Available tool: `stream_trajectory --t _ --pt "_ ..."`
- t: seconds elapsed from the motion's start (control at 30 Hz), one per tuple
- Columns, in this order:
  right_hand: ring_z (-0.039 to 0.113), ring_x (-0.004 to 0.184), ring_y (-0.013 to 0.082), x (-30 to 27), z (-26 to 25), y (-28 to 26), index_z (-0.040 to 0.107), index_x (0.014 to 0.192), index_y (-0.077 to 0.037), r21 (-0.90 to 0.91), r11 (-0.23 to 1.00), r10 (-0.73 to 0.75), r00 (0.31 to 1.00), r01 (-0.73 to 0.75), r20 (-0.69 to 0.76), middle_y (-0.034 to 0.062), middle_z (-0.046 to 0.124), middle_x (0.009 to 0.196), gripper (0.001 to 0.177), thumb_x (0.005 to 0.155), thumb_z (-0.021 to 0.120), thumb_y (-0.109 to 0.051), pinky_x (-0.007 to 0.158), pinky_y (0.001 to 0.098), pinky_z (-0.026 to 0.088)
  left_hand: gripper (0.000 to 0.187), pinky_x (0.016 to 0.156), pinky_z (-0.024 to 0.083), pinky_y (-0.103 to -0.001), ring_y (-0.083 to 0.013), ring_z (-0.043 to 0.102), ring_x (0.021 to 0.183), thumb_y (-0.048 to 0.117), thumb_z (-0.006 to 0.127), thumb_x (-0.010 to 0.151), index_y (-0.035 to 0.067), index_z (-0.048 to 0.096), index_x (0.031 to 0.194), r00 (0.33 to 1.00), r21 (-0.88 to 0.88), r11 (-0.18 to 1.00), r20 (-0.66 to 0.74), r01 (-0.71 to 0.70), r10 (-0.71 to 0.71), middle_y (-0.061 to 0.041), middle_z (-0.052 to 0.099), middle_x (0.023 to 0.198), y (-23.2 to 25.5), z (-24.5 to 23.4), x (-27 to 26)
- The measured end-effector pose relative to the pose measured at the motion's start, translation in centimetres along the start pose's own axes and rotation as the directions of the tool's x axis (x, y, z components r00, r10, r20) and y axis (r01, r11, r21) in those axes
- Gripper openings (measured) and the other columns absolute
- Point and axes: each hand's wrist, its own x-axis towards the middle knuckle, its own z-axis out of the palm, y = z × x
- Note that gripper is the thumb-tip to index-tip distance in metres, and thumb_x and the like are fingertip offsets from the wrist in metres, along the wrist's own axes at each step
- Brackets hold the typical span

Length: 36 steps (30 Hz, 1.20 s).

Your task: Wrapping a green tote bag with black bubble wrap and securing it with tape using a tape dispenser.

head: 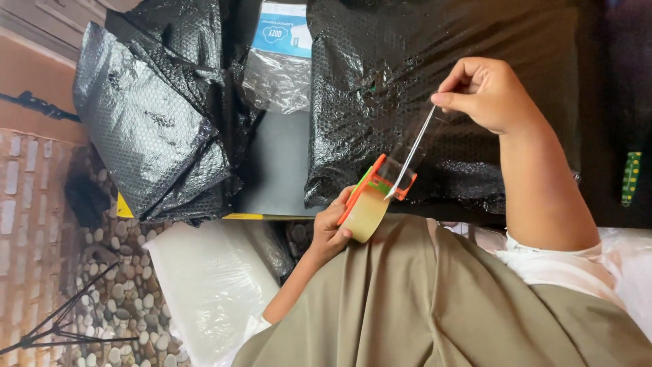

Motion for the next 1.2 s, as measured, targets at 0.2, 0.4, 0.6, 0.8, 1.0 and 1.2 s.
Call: stream_trajectory --t 0.2,0.4,0.6,0.8,1.0,1.2 --pt "0.068 0.065 0.0104 1.9 4.5 9.9 0.067 0.097 0.002 0.251 0.961 0.09 0.99 -0.116 0.112 0.007 0.066 0.075 0.017 0.086 0.08 0.001 0.06 0.0182 0.058 0.058 0.116 0.032 -0.057 -0.0546 0.05 0.135 0.052 0.064 0.098 0.0 0.067 0.071 0.998 -0.067 0.998 -0.055 0.011 -0.015 -0.012 0.063 0.074 -4.8 -1.0 -7.0" --pt "0.061 0.055 0.009 -3.2 13.1 17.4 0.064 0.09 -0.002 0.498 0.683 0.427 0.846 -0.534 0.32 0.007 0.064 0.065 0.013 0.089 0.077 -0.002 0.05 0.0183 0.051 0.06 0.114 0.033 -0.063 -0.0651 0.047 0.131 0.046 0.061 0.102 -0.003 0.063 0.068 0.972 0.066 0.993 -0.209 -0.095 0.107 -0.013 0.058 0.068 -4.1 -1.9 -9.0" --pt "0.059 0.068 0.0124 -6.1 13.6 21.6 0.061 0.094 -0.001 0.53 0.726 0.428 0.891 -0.437 0.149 0.0089 0.06 0.082 0.014 0.091 0.074 0.002 0.056 0.0213 0.05 0.069 0.112 0.037 -0.066 -0.0668 0.047 0.127 0.055 0.058 0.102 0.0 0.053 0.06 0.899 0.483 0.85 -0.247 -0.21 0.362 -0.013 0.055 0.062 -0.4 -8.0 -7.7" --pt "0.062 0.07 0.016 -2.0 8.4 15.9 0.057 0.097 -0.001 0.595 0.794 -0.082 0.992 0.125 -0.099 0.0141 0.063 0.082 0.03 0.083 0.083 0.004 0.061 0.0248 0.054 0.055 0.121 0.031 -0.068 -0.0383 0.069 0.084 0.043 0.072 0.094 0.002 0.05 0.065 0.929 0.943 0.332 -0.111 -0.013 0.353 -0.008 0.051 0.061 -12.1 -19.6 -10.6" --pt "0.064 0.08 0.02 1.7 7.7 15.6 0.053 0.108 -0.004 0.712 0.651 -0.102 0.96 0.264 -0.262 0.0154 0.061 0.091 0.06 0.068 0.096 -0.015 0.067 0.0262 0.057 0.087 0.119 0.038 -0.042 -0.017 0.069 0.091 0.016 0.083 0.086 0.006 0.029 0.153 0.969 0.922 0.304 -0.247 0.238 -0.01 -0.005 0.057 0.078 -24.1 -26.8 -18.7" --pt "0.065 0.087 0.0135 5.6 8.1 18.0 0.056 0.11 -0.016 0.794 0.559 0.026 0.952 0.239 -0.305 0.0035 0.064 0.097 0.052 0.075 0.091 -0.036 0.074 0.024 0.054 0.047 0.11 0.03 -0.069 -0.045 0.056 0.13 0.052 0.081 0.077 0.014 0.063 0.098 0.965 0.969 0.019 -0.246 0.246 0.089 -0.008 0.065 0.115 -18.2 -23.2 -14.5"
